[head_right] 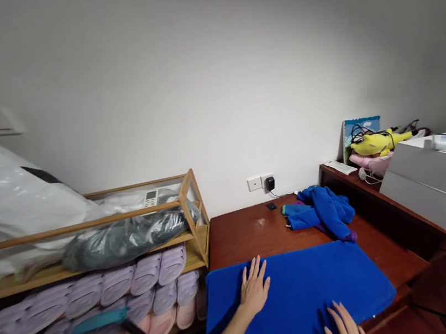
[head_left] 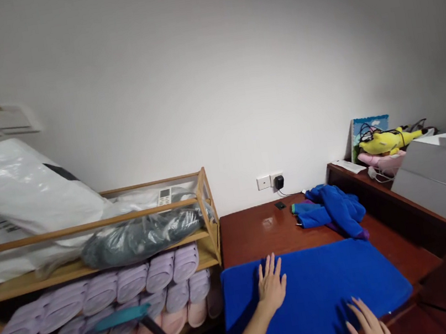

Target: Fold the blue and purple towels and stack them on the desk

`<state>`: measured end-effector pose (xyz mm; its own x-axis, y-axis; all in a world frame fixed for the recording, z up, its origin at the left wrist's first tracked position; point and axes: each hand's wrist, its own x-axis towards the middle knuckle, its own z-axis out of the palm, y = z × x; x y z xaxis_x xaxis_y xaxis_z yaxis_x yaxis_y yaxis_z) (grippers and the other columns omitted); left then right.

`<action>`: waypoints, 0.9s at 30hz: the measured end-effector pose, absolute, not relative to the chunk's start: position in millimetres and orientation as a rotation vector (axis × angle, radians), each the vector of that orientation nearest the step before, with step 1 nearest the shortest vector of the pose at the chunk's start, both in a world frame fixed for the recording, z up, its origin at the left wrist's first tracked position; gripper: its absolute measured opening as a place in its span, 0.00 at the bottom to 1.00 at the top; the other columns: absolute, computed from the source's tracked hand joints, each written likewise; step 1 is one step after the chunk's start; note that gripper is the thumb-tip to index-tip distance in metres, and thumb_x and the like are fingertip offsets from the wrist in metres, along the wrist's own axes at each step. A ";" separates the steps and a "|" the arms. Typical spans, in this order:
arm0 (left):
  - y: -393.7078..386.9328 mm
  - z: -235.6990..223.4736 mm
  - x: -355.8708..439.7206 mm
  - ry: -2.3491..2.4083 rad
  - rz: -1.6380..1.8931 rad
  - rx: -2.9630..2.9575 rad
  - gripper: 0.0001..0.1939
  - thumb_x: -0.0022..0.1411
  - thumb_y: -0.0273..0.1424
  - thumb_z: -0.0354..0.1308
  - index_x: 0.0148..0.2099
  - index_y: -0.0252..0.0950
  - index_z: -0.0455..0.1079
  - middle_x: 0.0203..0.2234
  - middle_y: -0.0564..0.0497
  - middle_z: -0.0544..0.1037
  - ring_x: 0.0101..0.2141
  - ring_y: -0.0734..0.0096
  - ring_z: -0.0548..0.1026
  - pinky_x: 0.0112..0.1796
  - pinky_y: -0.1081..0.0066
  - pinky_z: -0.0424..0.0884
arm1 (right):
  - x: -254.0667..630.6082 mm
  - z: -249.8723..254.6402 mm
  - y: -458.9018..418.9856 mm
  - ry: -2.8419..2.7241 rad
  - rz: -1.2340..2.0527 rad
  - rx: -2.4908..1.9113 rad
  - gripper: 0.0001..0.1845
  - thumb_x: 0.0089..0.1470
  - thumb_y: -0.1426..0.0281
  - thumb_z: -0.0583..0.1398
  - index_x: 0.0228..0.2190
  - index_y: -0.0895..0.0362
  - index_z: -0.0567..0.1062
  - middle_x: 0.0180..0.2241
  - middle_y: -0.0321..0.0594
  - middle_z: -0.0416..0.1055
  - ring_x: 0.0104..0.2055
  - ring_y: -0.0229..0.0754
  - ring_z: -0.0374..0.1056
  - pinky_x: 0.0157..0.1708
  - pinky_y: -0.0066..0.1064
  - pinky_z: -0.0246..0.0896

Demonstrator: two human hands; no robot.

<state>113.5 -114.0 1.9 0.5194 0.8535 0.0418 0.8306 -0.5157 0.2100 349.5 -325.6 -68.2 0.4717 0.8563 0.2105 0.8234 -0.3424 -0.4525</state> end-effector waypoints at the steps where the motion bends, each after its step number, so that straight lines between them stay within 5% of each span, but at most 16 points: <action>1: -110.6 -0.3 115.6 1.470 0.191 2.572 0.29 0.65 0.39 0.37 0.67 0.43 0.41 0.66 0.51 0.42 0.64 0.59 0.40 0.60 0.48 0.42 | 357.4 -61.4 -313.0 -1.414 0.062 -2.239 0.31 0.53 0.46 0.44 0.55 0.40 0.62 0.62 0.35 0.55 0.63 0.53 0.49 0.55 0.53 0.54; 4: -101.8 -9.6 102.2 1.537 0.191 2.536 0.29 0.65 0.43 0.36 0.66 0.44 0.43 0.66 0.49 0.45 0.64 0.56 0.43 0.59 0.46 0.42 | 400.4 -48.7 -268.9 -1.313 0.035 -2.359 0.34 0.53 0.46 0.43 0.58 0.44 0.57 0.65 0.39 0.47 0.66 0.51 0.41 0.57 0.55 0.48; 10: -92.3 -19.4 50.1 1.774 0.358 2.516 0.28 0.66 0.43 0.34 0.66 0.45 0.39 0.66 0.52 0.44 0.64 0.64 0.43 0.60 0.53 0.42 | 483.6 -67.1 -200.2 -1.336 0.176 -2.542 0.35 0.54 0.51 0.40 0.60 0.48 0.55 0.65 0.41 0.45 0.67 0.49 0.37 0.58 0.54 0.44; 15: -94.8 -26.5 14.0 2.072 0.214 2.344 0.29 0.64 0.43 0.37 0.66 0.43 0.45 0.66 0.49 0.44 0.64 0.62 0.43 0.60 0.51 0.41 | 503.4 -87.0 -170.7 -1.428 0.045 -2.556 0.40 0.51 0.44 0.40 0.61 0.48 0.52 0.66 0.41 0.42 0.67 0.50 0.35 0.60 0.53 0.39; 23: -80.0 -23.1 30.4 2.049 0.109 2.306 0.30 0.64 0.46 0.35 0.66 0.47 0.42 0.66 0.50 0.42 0.64 0.61 0.41 0.60 0.47 0.38 | 543.4 -99.7 -145.3 -1.484 -0.109 -2.608 0.43 0.51 0.45 0.38 0.62 0.55 0.50 0.65 0.43 0.47 0.67 0.52 0.33 0.61 0.53 0.34; 27: -69.5 -20.4 42.8 2.060 0.071 2.317 0.29 0.65 0.46 0.34 0.66 0.48 0.41 0.66 0.51 0.41 0.64 0.58 0.39 0.58 0.42 0.35 | 559.3 -95.8 -135.7 -1.476 0.064 -2.631 0.43 0.50 0.44 0.39 0.61 0.53 0.52 0.64 0.40 0.49 0.67 0.54 0.35 0.61 0.56 0.34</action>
